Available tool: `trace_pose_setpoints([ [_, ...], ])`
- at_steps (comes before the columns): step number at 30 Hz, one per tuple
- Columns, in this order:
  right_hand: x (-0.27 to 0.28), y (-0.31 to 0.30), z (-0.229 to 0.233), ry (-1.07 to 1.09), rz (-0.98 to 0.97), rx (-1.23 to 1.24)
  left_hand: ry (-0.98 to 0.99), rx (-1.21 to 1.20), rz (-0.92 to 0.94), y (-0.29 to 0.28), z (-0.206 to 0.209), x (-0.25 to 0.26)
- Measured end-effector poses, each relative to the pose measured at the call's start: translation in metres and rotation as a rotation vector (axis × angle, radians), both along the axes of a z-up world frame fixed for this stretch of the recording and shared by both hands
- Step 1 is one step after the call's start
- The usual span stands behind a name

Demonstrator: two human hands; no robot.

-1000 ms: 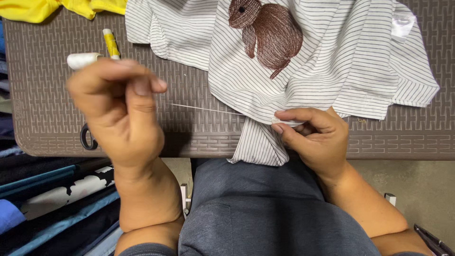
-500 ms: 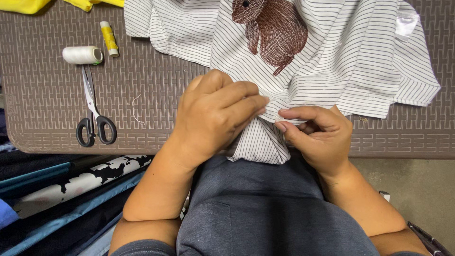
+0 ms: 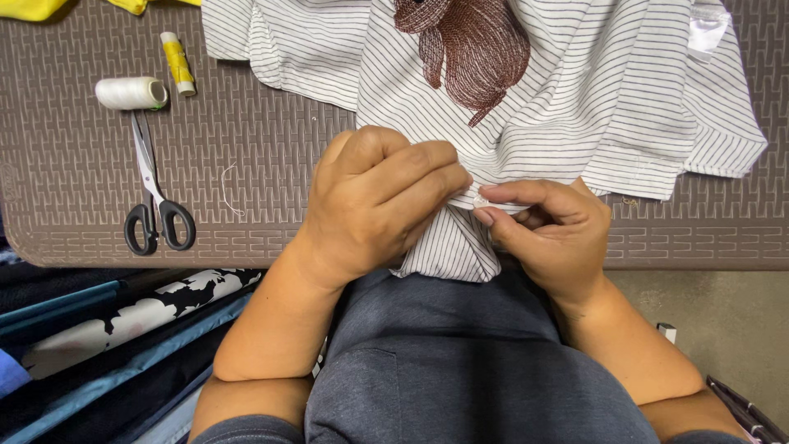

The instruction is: The person hand-sews a white button onto the placket of a striped shirt. They repeatedly pass a needle and thread through the button and fabric, pull the thread taut, and adjust the fabric to align the button. The clip ends while the sewing is in progress.

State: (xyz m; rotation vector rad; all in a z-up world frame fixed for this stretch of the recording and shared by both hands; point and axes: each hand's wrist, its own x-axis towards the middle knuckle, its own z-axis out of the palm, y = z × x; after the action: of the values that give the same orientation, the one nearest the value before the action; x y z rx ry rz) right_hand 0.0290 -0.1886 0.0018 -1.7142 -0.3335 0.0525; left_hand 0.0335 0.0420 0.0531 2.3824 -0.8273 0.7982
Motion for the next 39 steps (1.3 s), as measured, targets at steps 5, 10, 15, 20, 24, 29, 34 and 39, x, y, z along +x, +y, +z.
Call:
trace_pose_setpoints([
  [5, 0.002, 0.002, 0.005, -0.021, 0.003, -0.015, -0.057, 0.005, 0.027, -0.007, -0.006, -0.002],
  [10, 0.002, 0.003, 0.006, -0.106, -0.014, -0.091, -0.149, -0.014, 0.020, -0.007, -0.008, -0.005],
  [15, 0.002, 0.002, 0.003, -0.106, -0.010, -0.138, -0.214, 0.012, 0.109, 0.003, -0.003, -0.001],
  [20, 0.004, -0.003, -0.005, 0.141, 0.030, 0.163, 0.028, -0.157, 0.249, 0.022, 0.012, 0.002],
  [24, 0.014, -0.007, -0.013, 0.359, 0.055, 0.547, 0.267, -0.613, 0.060, 0.044, 0.018, 0.010],
  [29, 0.016, -0.007, -0.015, 0.462, -0.015, 0.631, 0.339, -0.797, -0.026, 0.067, 0.015, 0.011],
  [34, 0.013, -0.004, -0.013, 0.362, 0.035, 0.555, 0.372, -0.833, -0.117, 0.078, 0.027, -0.010],
  [39, 0.012, -0.001, -0.011, 0.321, 0.016, 0.507, 0.323, -0.940, -0.286, 0.081, 0.042, -0.040],
])
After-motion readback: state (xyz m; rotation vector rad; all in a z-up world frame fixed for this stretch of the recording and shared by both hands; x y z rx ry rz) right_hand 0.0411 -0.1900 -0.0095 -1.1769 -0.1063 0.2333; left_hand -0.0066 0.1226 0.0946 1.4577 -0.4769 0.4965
